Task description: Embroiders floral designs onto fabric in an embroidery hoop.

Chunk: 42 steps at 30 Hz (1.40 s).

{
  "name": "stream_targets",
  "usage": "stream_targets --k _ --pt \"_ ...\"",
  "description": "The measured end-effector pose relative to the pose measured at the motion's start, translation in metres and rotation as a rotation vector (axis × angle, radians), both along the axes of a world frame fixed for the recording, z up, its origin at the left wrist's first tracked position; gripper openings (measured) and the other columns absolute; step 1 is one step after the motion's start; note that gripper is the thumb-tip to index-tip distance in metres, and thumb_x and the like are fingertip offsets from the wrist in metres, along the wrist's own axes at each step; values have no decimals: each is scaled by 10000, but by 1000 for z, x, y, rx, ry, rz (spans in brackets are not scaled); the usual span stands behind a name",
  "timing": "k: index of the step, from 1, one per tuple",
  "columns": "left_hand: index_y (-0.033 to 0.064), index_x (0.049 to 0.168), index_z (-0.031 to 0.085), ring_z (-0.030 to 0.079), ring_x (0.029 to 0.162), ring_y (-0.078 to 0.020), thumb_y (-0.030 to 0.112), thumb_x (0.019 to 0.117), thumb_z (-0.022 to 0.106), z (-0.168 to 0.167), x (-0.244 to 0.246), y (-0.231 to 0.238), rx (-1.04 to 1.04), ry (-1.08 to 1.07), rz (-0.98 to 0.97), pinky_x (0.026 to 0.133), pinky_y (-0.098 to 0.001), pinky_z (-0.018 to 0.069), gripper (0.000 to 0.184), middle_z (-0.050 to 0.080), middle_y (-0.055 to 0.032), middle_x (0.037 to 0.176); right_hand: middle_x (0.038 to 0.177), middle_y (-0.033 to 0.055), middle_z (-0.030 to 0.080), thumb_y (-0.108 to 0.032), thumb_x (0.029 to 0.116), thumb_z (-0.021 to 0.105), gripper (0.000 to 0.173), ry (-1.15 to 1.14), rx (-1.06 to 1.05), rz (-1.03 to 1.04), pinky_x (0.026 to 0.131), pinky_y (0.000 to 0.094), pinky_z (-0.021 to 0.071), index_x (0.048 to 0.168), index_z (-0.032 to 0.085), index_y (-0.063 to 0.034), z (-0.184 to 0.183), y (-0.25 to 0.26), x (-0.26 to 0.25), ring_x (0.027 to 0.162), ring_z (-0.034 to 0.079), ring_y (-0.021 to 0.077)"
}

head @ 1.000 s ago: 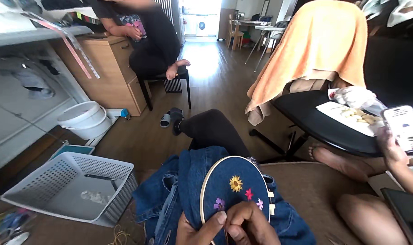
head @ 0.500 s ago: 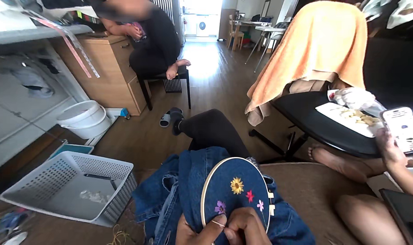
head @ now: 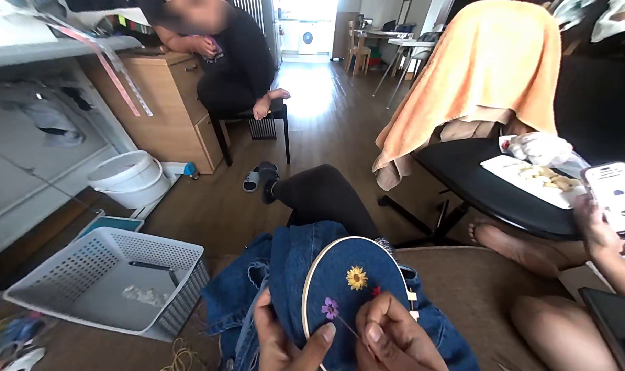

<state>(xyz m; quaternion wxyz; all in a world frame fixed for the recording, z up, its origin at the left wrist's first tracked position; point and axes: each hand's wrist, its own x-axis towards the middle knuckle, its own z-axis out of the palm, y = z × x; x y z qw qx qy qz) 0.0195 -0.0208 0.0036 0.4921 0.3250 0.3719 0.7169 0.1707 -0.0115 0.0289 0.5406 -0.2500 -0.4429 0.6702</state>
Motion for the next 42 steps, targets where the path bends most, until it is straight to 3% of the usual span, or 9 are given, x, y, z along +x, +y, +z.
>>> stream_targets --k 2,4,7,9,11,15,22,34,42 --pt "72 1435 91 632 1196 -78 -131 689 769 -5 -1 5 78 106 105 962 -315 590 1028 502 -29 1402 868 -72 577 22 1017 441 164 -128 52 -36 478 156 387 1038 500 -130 1 1 1 557 443 -33" --pt "67 1486 79 577 1277 -49 -98 737 760 -4 -1 5 164 245 143 1036 -299 547 1026 454 -5 1481 925 4 583 -5 1018 486 45 -465 266 -163 536 170 429 1026 511 -42 0 3 5 624 484 -8" --pt "193 1300 623 529 1280 6 35 898 714 -5 -2 2 191 473 109 1146 -302 396 442 637 139 1309 964 162 602 -22 1006 532 86 -912 553 -357 755 226 515 963 564 46 7 4 7 851 599 143" --pt "262 1126 736 562 1228 6 90 911 707 -7 -4 4 190 608 104 1149 -299 373 276 716 162 1141 853 147 618 -19 995 557 79 -1002 572 -364 685 232 521 956 582 45 13 2 6 749 611 148" --pt "245 1077 743 578 1205 -9 109 893 731 -8 -6 6 203 664 109 1143 -293 381 228 728 128 1092 750 77 616 -10 1003 552 47 -849 515 -273 609 200 507 970 547 24 14 3 8 648 601 70" --pt "242 1065 722 591 1183 -1 157 888 761 -10 -6 7 239 684 109 1117 -272 410 200 725 127 1088 784 -34 614 -89 1031 584 74 -469 499 -199 611 122 475 994 523 -68 13 11 7 677 568 -51" --pt "226 1044 721 591 1159 26 166 889 768 -7 -6 4 256 693 121 1110 -240 400 172 726 138 1063 825 -85 643 -141 1027 605 28 -207 498 -134 605 97 477 1025 578 -147 12 16 -1 685 579 -74" --pt "203 990 707 584 1118 49 221 907 766 -4 -6 5 311 744 137 1024 -171 450 104 699 80 1061 864 25 657 -90 1046 530 71 -252 720 -189 769 162 548 1003 570 -51 5 5 -11 819 664 1" --pt "239 993 740 623 1078 61 240 957 716 -6 -8 7 377 723 77 1025 -177 461 43 735 136 1029 859 1 649 -116 1061 522 59 -266 684 -170 701 123 514 1040 556 -72 7 7 -1 778 635 -27"
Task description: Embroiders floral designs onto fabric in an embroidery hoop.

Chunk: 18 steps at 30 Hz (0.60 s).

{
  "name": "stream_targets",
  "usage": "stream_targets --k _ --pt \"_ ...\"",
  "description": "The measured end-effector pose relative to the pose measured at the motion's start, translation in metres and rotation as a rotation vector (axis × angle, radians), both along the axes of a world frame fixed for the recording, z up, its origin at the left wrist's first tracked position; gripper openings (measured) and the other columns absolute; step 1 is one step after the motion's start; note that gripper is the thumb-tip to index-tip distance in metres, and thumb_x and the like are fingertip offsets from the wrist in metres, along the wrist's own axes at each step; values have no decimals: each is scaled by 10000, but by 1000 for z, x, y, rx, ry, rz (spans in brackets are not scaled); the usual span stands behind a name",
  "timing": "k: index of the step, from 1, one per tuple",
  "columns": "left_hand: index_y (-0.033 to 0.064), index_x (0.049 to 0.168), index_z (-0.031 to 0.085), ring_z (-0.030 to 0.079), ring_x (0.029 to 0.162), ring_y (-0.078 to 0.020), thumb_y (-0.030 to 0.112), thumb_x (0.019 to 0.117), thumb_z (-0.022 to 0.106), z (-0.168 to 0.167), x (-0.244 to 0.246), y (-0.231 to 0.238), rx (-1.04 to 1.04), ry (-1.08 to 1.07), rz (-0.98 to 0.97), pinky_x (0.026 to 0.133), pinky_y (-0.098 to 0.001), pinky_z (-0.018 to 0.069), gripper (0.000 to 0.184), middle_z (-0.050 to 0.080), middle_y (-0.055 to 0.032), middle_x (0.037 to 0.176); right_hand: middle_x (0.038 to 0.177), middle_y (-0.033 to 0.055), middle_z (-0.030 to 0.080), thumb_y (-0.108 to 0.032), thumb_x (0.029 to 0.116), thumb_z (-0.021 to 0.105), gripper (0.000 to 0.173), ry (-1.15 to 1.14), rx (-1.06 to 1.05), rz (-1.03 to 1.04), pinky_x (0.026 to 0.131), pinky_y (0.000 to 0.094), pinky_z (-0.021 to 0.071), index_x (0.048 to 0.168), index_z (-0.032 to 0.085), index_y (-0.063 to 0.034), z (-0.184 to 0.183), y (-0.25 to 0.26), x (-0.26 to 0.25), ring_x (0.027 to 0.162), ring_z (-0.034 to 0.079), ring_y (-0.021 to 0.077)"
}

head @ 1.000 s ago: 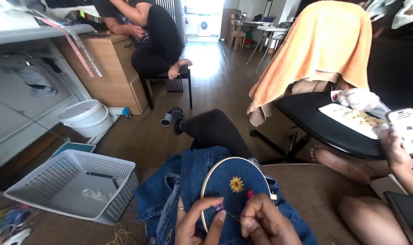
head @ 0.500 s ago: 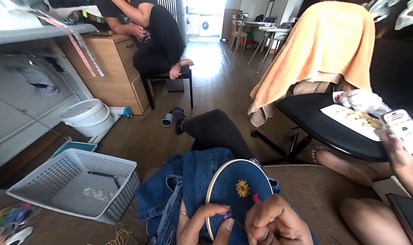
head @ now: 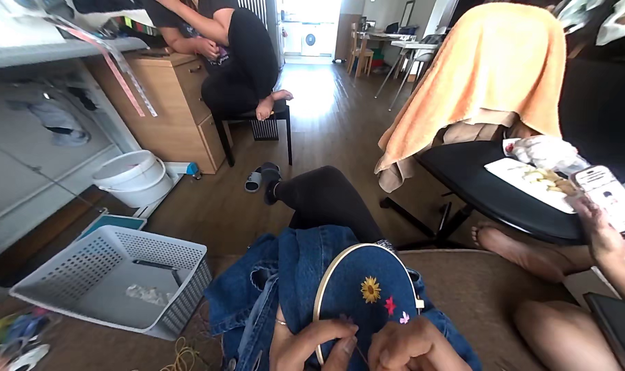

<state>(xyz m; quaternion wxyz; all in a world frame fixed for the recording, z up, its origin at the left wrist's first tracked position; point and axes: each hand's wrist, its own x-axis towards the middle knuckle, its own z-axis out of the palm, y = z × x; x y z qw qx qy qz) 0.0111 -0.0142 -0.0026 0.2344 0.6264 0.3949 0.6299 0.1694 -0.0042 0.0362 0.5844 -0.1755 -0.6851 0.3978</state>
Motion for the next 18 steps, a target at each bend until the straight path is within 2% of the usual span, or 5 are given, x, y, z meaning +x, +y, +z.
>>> stream_targets --k 6,9,13,16,18 --pt "204 985 733 629 1075 42 189 964 691 3 0 -2 22 38 10 1004 -173 473 50 741 96 1008 867 -37 654 -135 1061 543 45 21 -55 16 654 107 488 1038 569 -106 4 0 1 750 609 -52" --pt "192 966 719 627 1062 39 168 948 692 5 2 -2 22 66 63 993 -170 473 40 736 80 993 861 -14 652 -108 1051 530 60 24 -36 36 707 129 516 1012 565 -79 1 -2 -2 781 633 -34" --pt "179 955 708 629 1034 30 137 909 699 5 5 -1 -8 44 83 968 -168 478 63 730 55 964 825 19 632 -119 1055 520 103 25 -1 30 713 145 520 990 567 -54 -4 -4 -6 765 633 -10" --pt "154 1011 722 653 1013 26 101 911 698 4 3 1 -31 -26 0 945 -191 515 115 744 54 1005 824 24 631 -134 1057 525 112 5 10 28 703 146 522 991 564 -53 -3 -1 -4 755 633 -4" --pt "132 1133 685 645 1075 24 45 943 661 4 0 2 -53 -130 -145 968 -212 531 211 721 80 1144 834 6 634 -160 1065 529 110 -50 24 -25 695 132 521 1004 555 -71 0 0 2 756 629 -23"
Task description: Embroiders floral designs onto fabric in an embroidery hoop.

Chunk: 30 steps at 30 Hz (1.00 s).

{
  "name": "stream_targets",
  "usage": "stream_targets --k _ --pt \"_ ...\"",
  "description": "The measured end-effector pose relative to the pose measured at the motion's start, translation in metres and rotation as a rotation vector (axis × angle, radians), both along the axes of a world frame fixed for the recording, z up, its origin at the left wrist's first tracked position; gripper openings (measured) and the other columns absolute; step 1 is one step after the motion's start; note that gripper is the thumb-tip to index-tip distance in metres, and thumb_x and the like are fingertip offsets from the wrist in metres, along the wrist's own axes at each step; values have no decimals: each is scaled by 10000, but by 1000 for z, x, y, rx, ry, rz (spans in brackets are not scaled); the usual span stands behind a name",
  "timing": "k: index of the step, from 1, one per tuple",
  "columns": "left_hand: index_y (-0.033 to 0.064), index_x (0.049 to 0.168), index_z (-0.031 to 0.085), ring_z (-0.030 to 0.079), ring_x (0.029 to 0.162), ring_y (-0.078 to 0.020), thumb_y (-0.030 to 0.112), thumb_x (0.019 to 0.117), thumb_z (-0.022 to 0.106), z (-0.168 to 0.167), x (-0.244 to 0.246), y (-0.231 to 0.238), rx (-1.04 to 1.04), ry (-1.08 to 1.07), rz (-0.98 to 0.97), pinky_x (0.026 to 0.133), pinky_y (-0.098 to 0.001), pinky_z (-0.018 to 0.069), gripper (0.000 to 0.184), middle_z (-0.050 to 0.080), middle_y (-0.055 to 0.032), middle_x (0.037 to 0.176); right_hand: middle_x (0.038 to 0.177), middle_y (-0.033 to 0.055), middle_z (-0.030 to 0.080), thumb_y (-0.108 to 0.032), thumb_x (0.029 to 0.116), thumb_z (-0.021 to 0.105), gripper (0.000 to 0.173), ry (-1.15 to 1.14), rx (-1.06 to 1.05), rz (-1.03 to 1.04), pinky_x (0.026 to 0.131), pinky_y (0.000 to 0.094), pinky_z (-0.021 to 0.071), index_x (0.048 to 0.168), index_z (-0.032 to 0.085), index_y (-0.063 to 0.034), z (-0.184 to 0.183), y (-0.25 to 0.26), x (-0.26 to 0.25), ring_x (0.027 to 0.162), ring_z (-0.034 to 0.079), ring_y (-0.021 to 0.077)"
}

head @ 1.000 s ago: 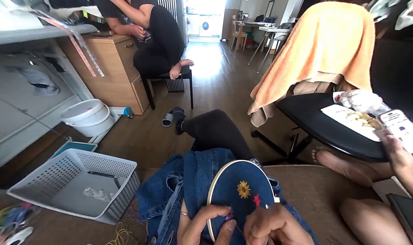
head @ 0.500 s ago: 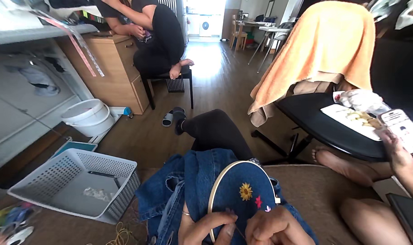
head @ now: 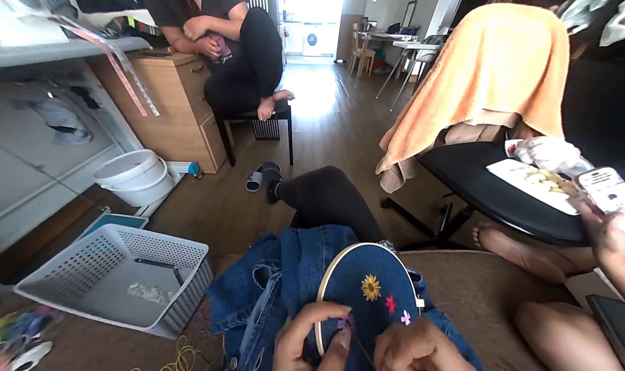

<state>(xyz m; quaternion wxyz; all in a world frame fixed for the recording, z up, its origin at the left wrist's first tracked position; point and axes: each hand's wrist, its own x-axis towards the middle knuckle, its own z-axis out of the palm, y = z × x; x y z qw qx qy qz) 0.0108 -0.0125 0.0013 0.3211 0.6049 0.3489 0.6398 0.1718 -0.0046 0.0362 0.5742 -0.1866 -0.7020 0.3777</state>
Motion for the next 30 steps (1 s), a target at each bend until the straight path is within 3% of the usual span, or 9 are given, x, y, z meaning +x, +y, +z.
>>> stream_targets --k 2,4,7,10,12,15,19,30 --pt "163 1212 664 620 1145 11 -8 937 645 0 -1 -1 -62 -130 -103 1007 -228 521 325 677 118 1242 827 9 626 -203 1075 533 147 -94 20 -91 687 120 522 1010 543 -71 1 1 9 747 625 -30" --pt "214 1209 671 627 1122 11 -32 916 656 0 0 -1 -109 -210 -120 976 -220 538 383 668 139 1233 806 18 622 -230 1080 526 180 -213 0 -169 676 117 515 1017 532 -62 1 0 19 725 616 -31" --pt "235 1185 683 628 1110 14 -38 901 666 -2 -1 -2 -131 -238 -110 962 -214 541 395 676 143 1204 820 111 656 -127 1027 589 155 -426 -36 -348 652 181 520 970 598 17 1 0 33 707 619 57" --pt "250 1172 695 640 1089 17 -15 898 696 -1 1 -2 -140 -265 -103 945 -201 547 381 686 147 1184 953 113 645 -126 993 635 128 -482 43 -471 825 173 520 917 632 -23 -3 3 38 920 628 82" --pt "252 1167 697 649 1073 13 -18 891 704 -2 1 -3 -143 -280 -99 929 -202 557 386 689 142 1179 945 90 611 -139 1009 621 126 -454 107 -454 859 148 497 925 618 -45 -2 0 32 945 607 71" --pt "254 1150 701 655 1058 11 -32 879 707 -3 2 -3 -141 -293 -81 921 -203 562 394 694 141 1161 911 109 595 -86 1011 589 101 -450 142 -405 827 155 488 938 623 -27 -1 -6 17 895 594 110" --pt "263 1137 699 645 1062 26 -20 879 712 -3 2 -3 -139 -276 -65 929 -192 550 383 692 157 1147 868 118 598 -97 1023 571 150 -508 122 -444 817 192 486 997 694 -14 -4 -8 6 860 587 156" --pt "243 1117 702 661 1032 11 -41 869 711 -4 2 -4 -158 -305 -69 909 -208 566 377 700 134 1131 842 111 576 -75 1009 561 168 -525 108 -457 763 166 473 1011 713 -3 -5 -9 3 815 565 132"
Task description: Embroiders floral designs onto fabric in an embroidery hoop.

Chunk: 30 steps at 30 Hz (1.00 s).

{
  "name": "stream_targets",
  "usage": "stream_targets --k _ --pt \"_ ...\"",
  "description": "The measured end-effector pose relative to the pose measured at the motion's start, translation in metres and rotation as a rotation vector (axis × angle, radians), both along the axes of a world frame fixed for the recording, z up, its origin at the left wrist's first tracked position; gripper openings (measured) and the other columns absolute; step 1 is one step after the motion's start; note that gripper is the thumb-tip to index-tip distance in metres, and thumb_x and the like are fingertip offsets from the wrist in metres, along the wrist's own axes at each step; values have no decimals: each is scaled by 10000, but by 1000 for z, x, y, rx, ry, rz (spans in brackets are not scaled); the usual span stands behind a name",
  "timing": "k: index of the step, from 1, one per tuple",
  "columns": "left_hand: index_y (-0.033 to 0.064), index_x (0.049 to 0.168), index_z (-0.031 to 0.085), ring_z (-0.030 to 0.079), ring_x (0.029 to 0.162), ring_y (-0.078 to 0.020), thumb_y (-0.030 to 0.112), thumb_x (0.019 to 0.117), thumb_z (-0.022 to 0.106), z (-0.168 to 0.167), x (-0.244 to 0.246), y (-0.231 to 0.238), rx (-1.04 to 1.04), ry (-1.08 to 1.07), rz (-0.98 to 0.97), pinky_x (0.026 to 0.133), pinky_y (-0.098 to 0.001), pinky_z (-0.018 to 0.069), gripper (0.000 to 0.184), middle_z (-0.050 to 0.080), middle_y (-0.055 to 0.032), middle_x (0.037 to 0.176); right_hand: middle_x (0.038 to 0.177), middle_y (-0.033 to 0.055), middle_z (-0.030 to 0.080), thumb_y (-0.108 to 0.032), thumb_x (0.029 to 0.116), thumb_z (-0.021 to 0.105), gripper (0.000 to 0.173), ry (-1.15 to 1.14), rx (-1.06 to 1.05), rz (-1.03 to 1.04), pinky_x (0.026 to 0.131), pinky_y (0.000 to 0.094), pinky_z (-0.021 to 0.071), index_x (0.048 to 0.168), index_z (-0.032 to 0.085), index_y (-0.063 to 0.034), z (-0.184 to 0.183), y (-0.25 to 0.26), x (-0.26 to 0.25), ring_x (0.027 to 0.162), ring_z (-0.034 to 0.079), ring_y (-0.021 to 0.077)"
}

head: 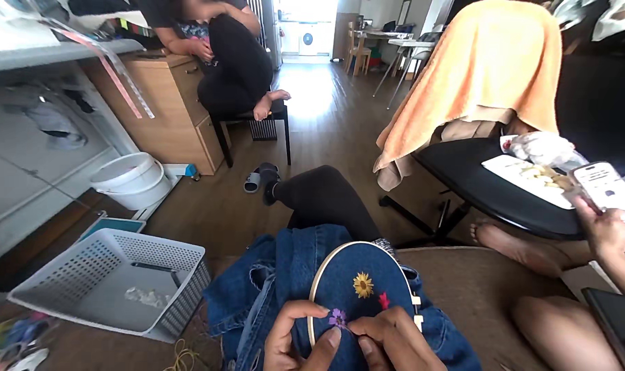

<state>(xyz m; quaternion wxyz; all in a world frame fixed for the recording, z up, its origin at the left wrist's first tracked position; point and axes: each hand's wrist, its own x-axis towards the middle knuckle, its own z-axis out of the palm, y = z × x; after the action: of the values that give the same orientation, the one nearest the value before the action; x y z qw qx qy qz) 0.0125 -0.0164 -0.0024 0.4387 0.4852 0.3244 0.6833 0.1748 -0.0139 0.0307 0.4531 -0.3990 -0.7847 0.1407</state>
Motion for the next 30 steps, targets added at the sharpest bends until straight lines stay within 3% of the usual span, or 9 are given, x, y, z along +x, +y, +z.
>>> stream_targets --k 14,22,30 --pt "236 1075 697 662 997 26 -62 852 718 2 0 -1 -9 -6 2 886 -191 568 373 702 139 1081 832 119 569 -45 989 557 186 -2 -22 -22 712 146 459 1027 727 20 3 -1 -5 770 552 119" --pt "245 1082 698 654 1014 38 -53 863 709 2 2 -1 53 63 35 905 -184 557 370 701 168 1085 824 135 589 -39 985 600 177 -66 -13 -20 726 190 482 1018 764 17 17 -3 -5 769 568 163" --pt "248 1079 698 656 1001 43 -36 852 745 2 2 -1 79 81 40 903 -183 560 367 699 176 1075 829 146 644 -35 958 644 64 -86 -27 -2 696 236 536 968 659 26 33 3 -14 727 627 190"
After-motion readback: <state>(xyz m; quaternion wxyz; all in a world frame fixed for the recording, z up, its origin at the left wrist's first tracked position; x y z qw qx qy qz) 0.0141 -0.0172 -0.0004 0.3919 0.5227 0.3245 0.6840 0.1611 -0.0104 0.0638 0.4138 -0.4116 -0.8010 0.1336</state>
